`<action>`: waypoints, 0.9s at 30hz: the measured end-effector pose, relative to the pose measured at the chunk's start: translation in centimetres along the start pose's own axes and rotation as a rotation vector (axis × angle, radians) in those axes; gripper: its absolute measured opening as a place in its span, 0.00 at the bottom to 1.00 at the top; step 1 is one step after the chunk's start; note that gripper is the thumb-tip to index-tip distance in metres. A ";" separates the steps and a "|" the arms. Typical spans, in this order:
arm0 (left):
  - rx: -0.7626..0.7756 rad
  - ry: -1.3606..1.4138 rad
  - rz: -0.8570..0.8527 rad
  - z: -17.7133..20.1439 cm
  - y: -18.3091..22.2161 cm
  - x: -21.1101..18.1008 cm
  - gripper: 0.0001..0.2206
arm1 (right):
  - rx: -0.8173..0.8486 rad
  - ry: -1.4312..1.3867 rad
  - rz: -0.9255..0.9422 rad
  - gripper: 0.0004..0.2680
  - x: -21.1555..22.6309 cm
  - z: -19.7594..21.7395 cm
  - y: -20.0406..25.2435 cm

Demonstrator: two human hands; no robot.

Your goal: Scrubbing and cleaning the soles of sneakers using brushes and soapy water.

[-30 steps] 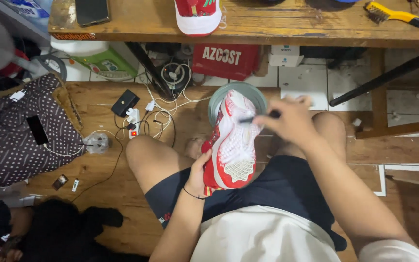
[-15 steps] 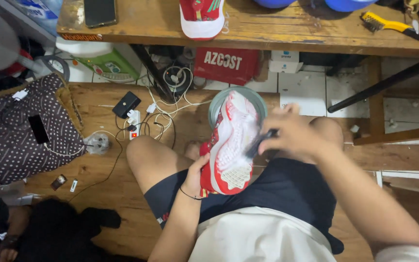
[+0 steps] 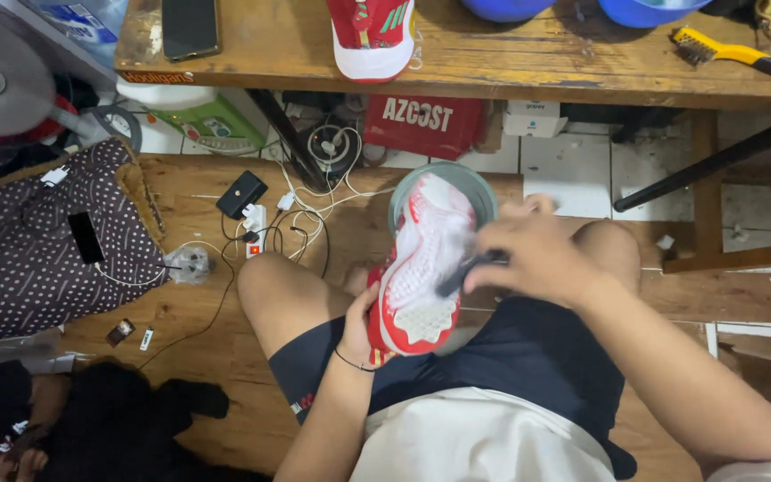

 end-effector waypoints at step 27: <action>0.095 -0.027 0.007 1.9 -1.2 0.4 0.27 | -0.111 0.107 0.038 0.22 -2.4 1.7 -2.1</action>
Point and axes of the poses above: each hand's wrist, its own y-axis away from the middle knuckle, its own z-axis out of the back of the hand, x = y × z, the point moved 5 cm from there along -y, towards the middle knuckle, and after that the axes turned 10 degrees about -z, right-handed, at the moved point
